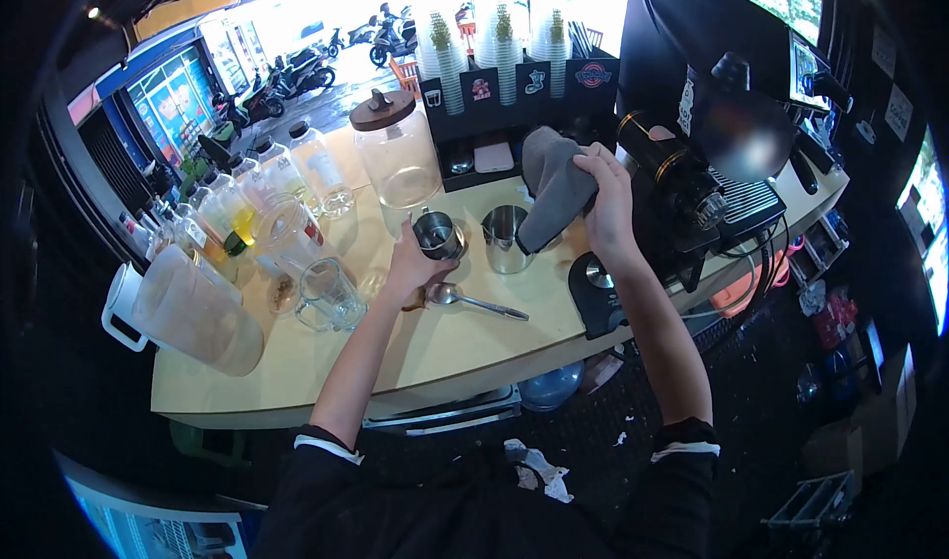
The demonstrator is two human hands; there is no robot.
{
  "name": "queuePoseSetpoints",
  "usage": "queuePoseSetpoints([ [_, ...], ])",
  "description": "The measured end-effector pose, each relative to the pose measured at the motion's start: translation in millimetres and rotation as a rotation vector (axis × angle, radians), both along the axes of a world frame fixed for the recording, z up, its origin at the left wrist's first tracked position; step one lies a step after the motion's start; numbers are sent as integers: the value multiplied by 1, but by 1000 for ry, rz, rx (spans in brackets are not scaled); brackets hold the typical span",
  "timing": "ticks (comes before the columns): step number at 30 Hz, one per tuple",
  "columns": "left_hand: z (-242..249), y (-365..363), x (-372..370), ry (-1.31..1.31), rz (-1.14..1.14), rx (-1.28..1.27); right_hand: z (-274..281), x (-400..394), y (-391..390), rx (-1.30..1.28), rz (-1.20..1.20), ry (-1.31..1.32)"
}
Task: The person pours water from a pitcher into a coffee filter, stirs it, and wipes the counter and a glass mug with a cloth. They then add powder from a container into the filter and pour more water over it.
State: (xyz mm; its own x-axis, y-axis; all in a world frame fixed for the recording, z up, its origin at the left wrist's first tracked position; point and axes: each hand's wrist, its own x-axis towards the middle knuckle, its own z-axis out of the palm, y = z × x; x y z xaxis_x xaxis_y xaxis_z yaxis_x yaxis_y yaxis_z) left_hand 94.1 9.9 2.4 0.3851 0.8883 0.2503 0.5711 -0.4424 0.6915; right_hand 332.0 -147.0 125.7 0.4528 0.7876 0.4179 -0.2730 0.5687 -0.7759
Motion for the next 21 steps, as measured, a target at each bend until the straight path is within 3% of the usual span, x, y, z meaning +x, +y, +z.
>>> queuePoseSetpoints([
  [6, -9, 30, 6, -27, 27, 37, -1, -20, -6, -54, 25, 9],
  [9, -12, 21, -2, -82, 69, 225, -6, -27, -5, -70, 68, -8],
  [12, 7, -20, -25, -147, -110, 428, -2, -42, -11, -103, 111, -11],
  [15, 17, -58, -42, 10, -192, 431, -7, -47, -7, -79, 150, -56],
  [16, 26, -69, -40, 36, -308, 126, -8, -49, -6, -80, 152, -54],
  [17, 19, -72, -36, 37, -305, 125, -9, -51, -5, -89, 156, -56],
  [19, -1, -77, -28, 293, -386, 593, -13, -50, -2, -94, 164, -62],
  [21, -11, -75, -15, 397, -365, 684, -18, -44, -2, -76, 197, -63],
])
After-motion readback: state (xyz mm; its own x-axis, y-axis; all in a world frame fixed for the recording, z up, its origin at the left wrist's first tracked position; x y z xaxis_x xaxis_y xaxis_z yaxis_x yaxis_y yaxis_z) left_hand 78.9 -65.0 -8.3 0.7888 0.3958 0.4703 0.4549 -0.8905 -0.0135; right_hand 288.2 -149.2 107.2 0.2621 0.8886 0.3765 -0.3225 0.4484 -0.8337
